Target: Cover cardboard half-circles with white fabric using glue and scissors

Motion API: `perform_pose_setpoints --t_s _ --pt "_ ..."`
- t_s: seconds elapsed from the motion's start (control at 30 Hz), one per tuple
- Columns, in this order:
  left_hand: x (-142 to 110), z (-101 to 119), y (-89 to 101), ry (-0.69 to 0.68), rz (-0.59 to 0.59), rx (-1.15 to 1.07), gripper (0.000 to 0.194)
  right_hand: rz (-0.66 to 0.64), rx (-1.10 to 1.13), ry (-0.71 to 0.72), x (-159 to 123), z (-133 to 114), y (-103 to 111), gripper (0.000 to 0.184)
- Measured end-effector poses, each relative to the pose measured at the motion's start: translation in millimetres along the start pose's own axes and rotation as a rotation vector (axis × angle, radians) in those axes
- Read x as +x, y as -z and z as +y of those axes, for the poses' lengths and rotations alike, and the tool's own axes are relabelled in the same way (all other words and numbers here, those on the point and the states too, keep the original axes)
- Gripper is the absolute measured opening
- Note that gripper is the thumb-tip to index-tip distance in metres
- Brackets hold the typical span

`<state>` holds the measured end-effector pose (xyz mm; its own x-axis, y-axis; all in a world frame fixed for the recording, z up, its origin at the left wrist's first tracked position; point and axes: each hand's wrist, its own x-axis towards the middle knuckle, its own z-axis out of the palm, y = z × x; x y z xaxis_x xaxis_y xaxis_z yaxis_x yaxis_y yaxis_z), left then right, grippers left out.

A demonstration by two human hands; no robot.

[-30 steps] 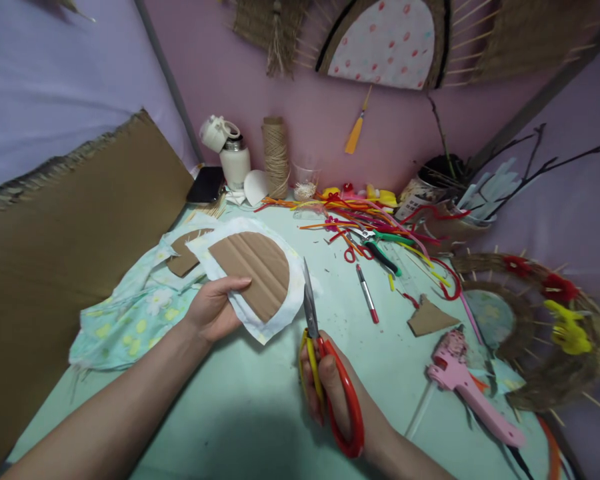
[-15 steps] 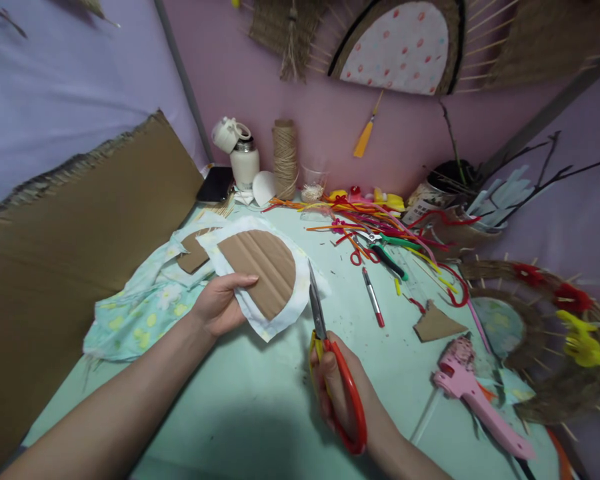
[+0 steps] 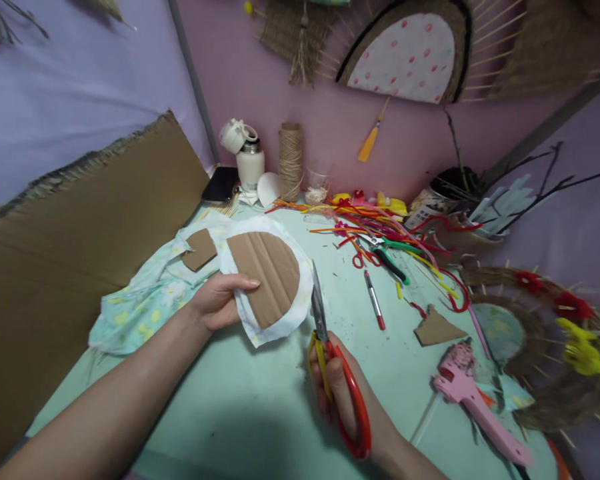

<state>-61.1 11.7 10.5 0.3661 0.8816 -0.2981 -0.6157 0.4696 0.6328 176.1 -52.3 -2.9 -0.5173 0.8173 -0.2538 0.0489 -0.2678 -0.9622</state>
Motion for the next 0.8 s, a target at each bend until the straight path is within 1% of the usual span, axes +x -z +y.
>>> perform_pose_setpoints --t_s 0.13,0.23,0.4,0.5,0.63,0.8 --pt "0.8 -0.4 2.6 0.018 -0.046 -0.015 0.071 0.006 -0.009 0.006 0.5 2.7 -0.1 0.055" --pt "1.3 -0.4 4.1 0.022 -0.045 -0.02 0.069 0.026 -0.025 -0.005 0.6 3.2 -0.1 0.055" --pt "0.6 0.6 4.3 0.011 -0.053 0.014 0.069 0.076 -0.048 -0.069 2.1 6.1 0.7 0.058" --pt "-0.1 2.5 3.1 -0.02 -0.035 0.026 0.068 0.096 -0.077 -0.059 2.8 7.3 1.0 0.056" --pt "-1.0 5.6 3.0 -0.046 -0.017 0.024 0.067 0.083 -0.065 -0.08 2.5 7.6 0.8 0.055" --pt "-3.4 6.7 5.4 -0.013 -0.07 0.027 0.065 0.061 -0.092 -0.035 0.6 7.2 1.9 0.053"
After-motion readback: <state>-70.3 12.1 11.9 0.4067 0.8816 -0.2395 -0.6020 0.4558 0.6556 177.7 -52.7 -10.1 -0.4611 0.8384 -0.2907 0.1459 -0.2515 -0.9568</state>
